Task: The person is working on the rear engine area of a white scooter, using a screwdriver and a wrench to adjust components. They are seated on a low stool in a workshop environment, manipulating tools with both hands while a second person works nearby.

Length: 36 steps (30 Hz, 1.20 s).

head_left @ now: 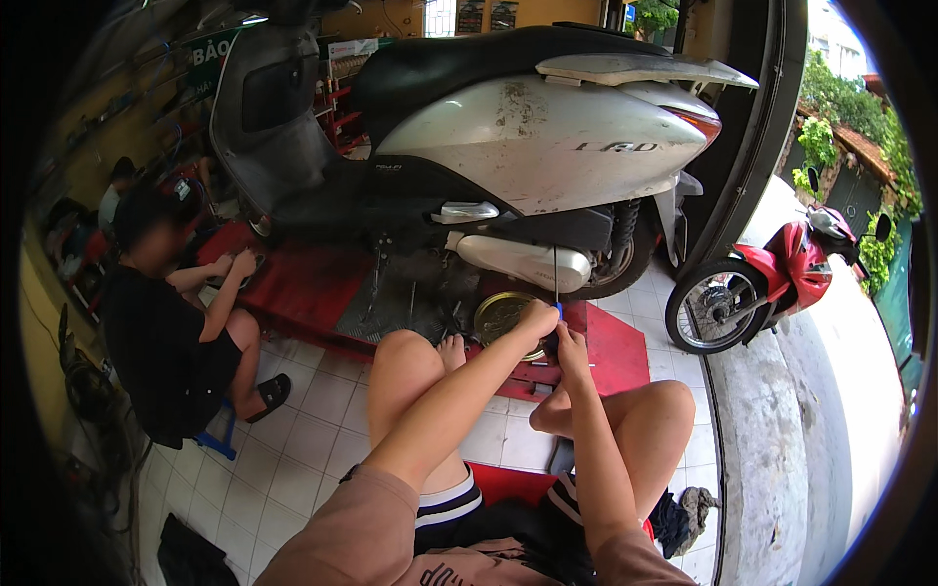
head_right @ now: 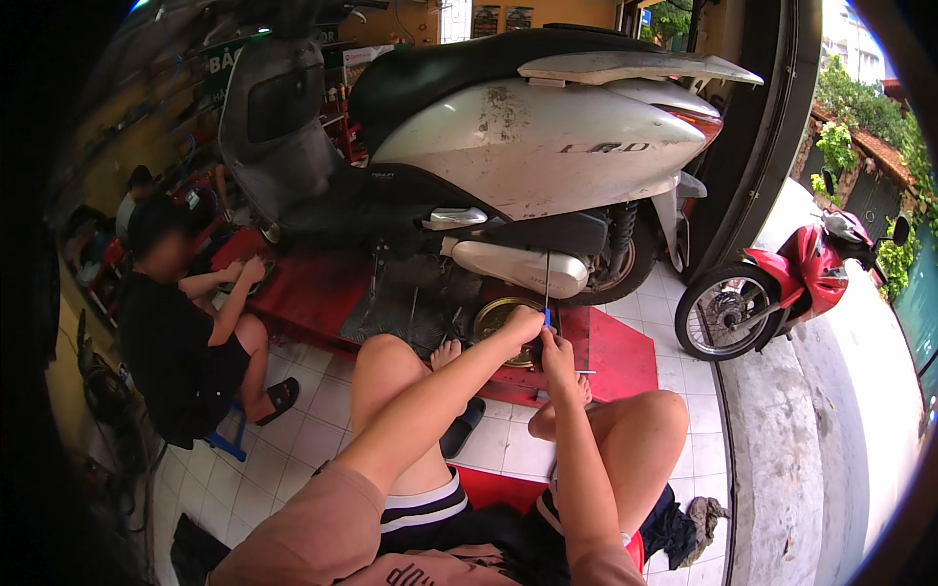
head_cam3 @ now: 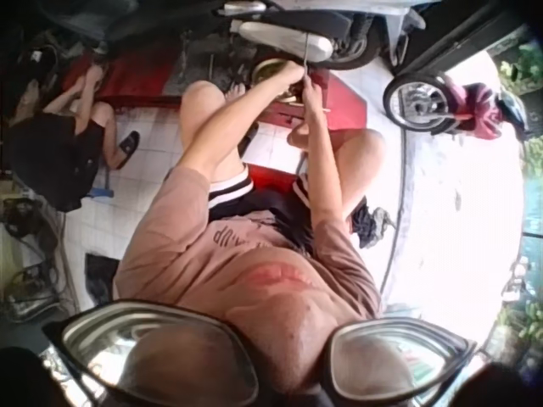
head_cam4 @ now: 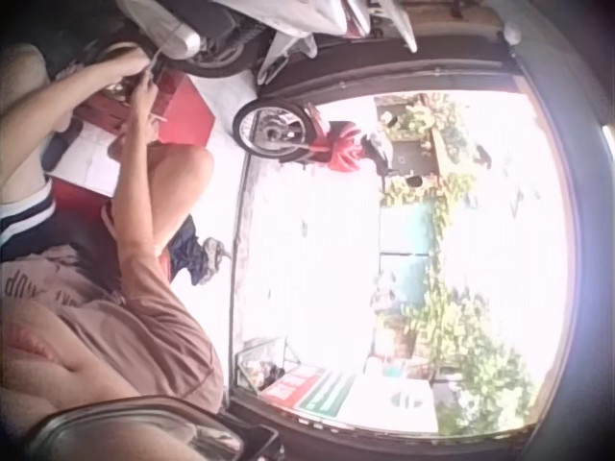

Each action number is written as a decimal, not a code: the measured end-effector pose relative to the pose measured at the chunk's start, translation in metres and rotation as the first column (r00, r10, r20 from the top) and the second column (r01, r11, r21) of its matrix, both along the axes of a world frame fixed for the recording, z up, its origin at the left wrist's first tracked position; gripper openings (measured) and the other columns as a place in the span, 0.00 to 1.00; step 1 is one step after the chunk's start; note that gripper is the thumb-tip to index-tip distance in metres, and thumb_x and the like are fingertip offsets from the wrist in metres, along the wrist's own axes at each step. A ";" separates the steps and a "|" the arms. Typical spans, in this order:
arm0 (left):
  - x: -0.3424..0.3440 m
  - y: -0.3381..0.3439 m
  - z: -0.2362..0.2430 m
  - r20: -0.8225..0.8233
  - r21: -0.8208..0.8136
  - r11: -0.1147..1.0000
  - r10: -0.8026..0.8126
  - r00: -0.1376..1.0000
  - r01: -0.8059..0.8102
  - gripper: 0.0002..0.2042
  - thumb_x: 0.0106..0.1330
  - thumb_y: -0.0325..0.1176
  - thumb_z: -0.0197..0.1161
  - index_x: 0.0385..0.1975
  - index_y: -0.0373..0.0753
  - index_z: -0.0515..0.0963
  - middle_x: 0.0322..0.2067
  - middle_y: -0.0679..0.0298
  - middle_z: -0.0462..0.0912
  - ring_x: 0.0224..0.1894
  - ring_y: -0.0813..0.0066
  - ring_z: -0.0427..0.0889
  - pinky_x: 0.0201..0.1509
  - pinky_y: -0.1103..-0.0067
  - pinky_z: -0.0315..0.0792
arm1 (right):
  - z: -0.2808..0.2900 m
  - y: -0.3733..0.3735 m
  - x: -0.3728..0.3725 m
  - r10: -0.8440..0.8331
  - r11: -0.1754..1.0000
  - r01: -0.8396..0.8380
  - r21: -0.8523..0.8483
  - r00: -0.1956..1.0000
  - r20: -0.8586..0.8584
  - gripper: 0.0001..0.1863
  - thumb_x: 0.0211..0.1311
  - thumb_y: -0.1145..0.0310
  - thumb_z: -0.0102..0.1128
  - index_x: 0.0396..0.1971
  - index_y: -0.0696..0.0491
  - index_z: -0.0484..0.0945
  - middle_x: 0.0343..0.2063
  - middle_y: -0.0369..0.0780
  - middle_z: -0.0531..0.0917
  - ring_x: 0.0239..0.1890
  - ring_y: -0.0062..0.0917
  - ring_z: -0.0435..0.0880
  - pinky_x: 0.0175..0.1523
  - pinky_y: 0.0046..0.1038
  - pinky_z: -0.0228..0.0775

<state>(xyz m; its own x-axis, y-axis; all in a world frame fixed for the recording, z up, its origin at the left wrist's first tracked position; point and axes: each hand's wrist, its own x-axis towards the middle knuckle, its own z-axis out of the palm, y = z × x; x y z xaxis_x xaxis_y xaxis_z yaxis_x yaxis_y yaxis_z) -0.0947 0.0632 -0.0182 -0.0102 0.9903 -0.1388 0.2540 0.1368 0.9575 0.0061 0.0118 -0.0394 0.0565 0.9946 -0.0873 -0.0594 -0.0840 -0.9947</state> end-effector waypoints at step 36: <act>-0.002 0.016 -0.015 0.003 0.030 0.997 -0.073 0.997 0.073 0.12 0.53 0.35 0.57 0.22 0.31 0.80 0.24 0.50 0.82 0.28 0.64 0.83 0.31 0.71 0.73 | 0.008 -0.004 -0.008 -0.361 0.910 0.074 0.408 0.626 0.691 0.22 0.55 0.53 0.61 0.31 0.61 0.76 0.21 0.53 0.80 0.28 0.48 0.81 0.32 0.41 0.71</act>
